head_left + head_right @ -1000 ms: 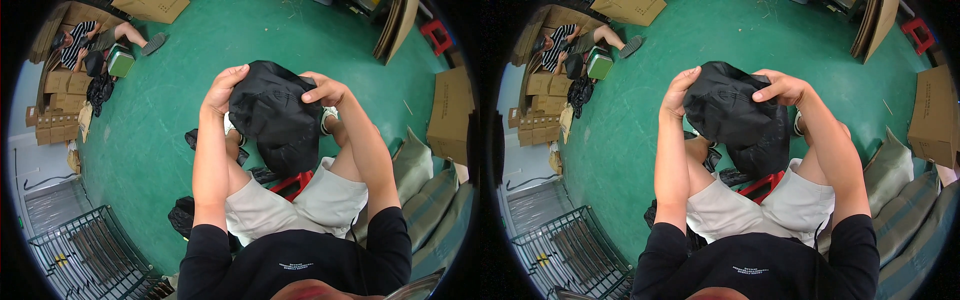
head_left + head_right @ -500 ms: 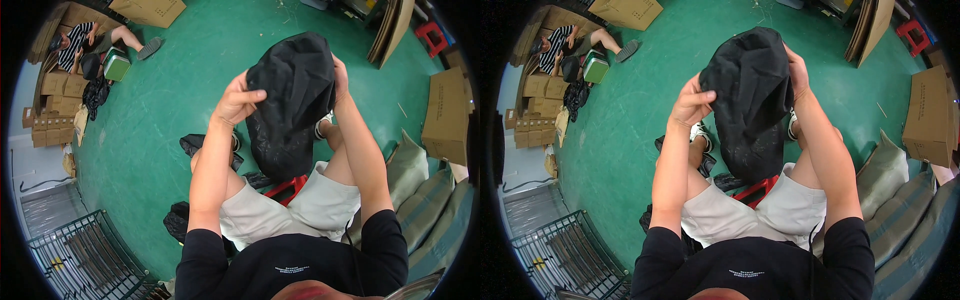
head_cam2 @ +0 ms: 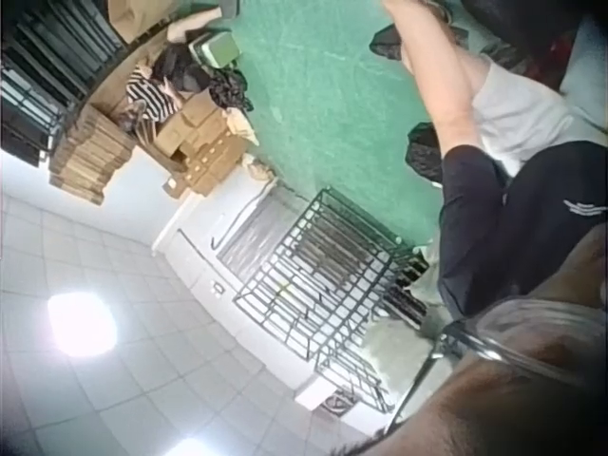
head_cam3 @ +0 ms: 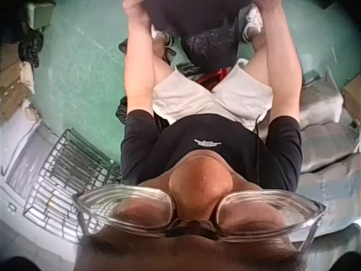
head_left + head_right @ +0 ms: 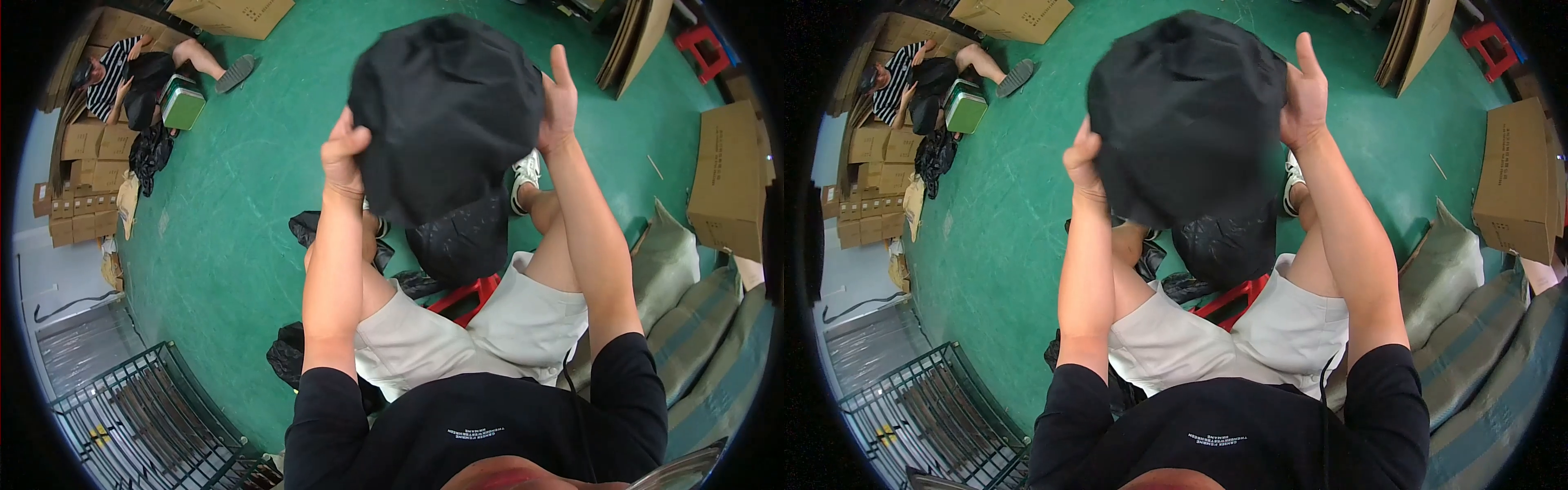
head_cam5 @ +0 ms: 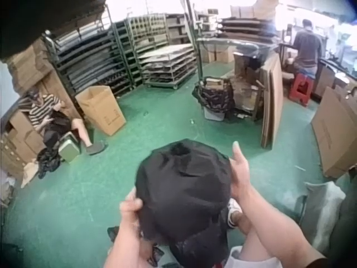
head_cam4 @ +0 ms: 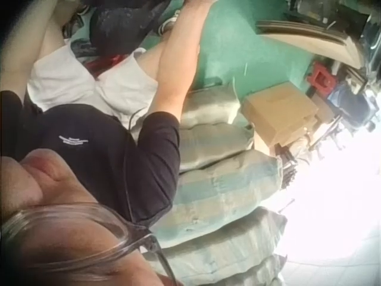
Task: Inspecting and unfolding black fabric covers in a warehouse setting.
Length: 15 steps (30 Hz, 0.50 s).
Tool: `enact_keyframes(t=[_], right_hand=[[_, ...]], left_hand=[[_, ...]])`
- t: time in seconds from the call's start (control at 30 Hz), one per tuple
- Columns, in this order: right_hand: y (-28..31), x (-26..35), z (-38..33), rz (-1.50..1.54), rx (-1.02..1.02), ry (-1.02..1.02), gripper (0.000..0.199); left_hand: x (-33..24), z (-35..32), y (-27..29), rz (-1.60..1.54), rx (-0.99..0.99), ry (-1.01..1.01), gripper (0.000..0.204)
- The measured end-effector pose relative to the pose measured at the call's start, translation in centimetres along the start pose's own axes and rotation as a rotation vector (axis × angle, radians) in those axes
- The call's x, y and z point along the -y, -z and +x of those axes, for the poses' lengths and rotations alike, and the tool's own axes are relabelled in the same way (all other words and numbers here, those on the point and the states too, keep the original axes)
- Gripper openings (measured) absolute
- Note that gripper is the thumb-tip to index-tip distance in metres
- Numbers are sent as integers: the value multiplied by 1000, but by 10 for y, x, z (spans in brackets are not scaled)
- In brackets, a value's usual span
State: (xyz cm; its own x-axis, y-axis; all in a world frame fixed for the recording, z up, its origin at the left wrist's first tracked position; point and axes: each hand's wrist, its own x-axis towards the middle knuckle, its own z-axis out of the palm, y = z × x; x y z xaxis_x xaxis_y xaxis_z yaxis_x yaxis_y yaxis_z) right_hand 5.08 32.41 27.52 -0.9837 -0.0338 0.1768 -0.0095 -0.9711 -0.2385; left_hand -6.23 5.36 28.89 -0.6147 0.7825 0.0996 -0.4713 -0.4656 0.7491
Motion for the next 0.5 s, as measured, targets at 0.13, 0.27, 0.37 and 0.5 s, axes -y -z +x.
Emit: enact_keyframes(t=[0.13,0.27,0.37,0.5], right_hand=[[-6,-17,-6,-143,102,-172,89],[-2,-25,-13,-188,-29,-111,84],[-20,-22,-7,-193,-351,-140,74],[1,-15,7,-298,-527,-260,42]], left_hand=[[-6,8,21,-567,79,24,60],[-4,20,19,-646,-10,130,58],[1,25,26,-588,-42,169,51],[0,26,48,-544,-174,244,33]])
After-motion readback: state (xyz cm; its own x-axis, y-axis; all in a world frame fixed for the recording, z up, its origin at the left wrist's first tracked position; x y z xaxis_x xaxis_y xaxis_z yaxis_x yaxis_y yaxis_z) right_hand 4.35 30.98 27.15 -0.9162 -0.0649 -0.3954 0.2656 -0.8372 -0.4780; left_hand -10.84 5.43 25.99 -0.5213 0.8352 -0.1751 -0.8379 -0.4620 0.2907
